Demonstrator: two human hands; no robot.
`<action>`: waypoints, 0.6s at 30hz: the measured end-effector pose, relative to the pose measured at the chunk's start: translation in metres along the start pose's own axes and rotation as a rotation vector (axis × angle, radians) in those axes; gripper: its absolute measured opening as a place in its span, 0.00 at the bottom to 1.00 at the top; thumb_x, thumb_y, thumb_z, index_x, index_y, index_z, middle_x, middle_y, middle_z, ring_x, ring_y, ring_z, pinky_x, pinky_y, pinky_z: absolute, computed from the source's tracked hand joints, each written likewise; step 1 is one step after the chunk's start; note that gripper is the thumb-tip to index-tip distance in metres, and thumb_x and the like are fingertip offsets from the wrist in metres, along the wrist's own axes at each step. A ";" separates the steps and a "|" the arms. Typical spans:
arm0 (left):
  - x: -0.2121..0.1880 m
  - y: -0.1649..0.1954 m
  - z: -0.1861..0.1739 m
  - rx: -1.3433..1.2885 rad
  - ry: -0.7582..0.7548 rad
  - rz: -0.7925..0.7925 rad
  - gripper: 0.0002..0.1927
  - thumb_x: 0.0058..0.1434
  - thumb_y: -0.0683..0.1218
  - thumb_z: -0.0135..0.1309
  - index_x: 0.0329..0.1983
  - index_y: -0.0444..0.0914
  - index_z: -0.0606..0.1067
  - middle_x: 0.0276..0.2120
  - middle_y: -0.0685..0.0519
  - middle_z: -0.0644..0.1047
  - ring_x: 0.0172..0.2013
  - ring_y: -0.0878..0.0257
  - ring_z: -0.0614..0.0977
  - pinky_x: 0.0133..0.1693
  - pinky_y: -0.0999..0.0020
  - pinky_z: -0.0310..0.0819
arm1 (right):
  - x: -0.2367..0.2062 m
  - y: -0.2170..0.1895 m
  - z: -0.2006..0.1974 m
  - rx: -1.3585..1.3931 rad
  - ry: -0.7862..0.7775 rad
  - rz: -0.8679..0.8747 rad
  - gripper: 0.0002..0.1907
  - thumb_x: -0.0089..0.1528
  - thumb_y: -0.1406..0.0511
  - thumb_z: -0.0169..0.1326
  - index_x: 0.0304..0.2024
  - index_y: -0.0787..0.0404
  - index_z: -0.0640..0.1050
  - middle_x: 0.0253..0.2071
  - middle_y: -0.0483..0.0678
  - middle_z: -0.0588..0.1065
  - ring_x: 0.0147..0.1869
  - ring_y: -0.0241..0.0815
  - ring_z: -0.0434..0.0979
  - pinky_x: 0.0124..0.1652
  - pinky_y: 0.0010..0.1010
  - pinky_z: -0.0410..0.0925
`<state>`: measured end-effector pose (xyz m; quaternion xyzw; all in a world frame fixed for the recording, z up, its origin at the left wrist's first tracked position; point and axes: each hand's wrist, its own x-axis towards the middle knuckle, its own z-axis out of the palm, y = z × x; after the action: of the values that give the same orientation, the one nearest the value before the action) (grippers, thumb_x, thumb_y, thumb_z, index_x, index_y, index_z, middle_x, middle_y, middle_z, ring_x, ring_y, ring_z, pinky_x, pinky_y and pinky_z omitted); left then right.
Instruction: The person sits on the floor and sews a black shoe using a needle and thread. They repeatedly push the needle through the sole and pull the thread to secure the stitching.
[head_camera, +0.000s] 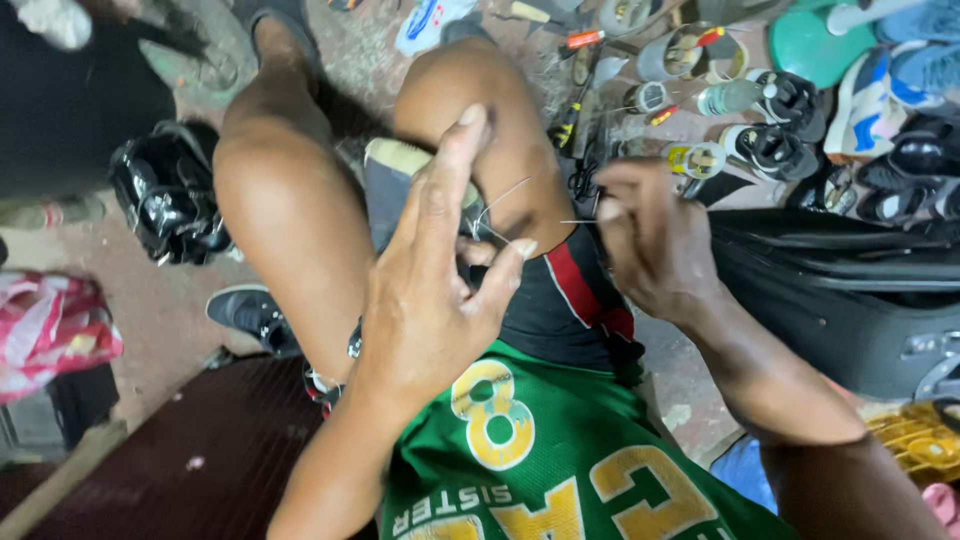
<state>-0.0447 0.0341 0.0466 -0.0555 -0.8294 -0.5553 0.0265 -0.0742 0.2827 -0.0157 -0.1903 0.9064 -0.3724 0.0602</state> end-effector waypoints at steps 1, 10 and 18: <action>-0.001 -0.001 0.000 -0.009 -0.012 0.003 0.42 0.66 0.37 0.64 0.76 0.37 0.53 0.73 0.47 0.64 0.62 0.58 0.80 0.46 0.77 0.84 | 0.004 -0.003 0.002 -0.043 -0.010 -0.015 0.12 0.72 0.69 0.49 0.56 0.65 0.68 0.35 0.54 0.77 0.35 0.49 0.81 0.36 0.39 0.72; -0.015 -0.002 -0.008 0.033 0.073 0.088 0.35 0.62 0.33 0.56 0.72 0.40 0.61 0.69 0.43 0.63 0.59 0.57 0.79 0.47 0.74 0.82 | 0.029 -0.030 0.027 0.501 -0.143 -0.040 0.13 0.73 0.72 0.48 0.59 0.65 0.66 0.38 0.50 0.73 0.39 0.42 0.74 0.42 0.31 0.69; -0.117 -0.046 -0.035 -0.133 0.294 -0.438 0.37 0.52 0.34 0.43 0.69 0.34 0.67 0.61 0.46 0.74 0.31 0.69 0.70 0.35 0.74 0.68 | 0.036 -0.031 0.021 0.850 -0.218 0.007 0.29 0.66 0.71 0.60 0.65 0.65 0.62 0.40 0.43 0.68 0.37 0.29 0.61 0.43 0.20 0.61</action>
<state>0.0657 -0.0229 0.0051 0.2047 -0.7707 -0.6030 0.0220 -0.0931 0.2346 -0.0084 -0.1838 0.6617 -0.6896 0.2298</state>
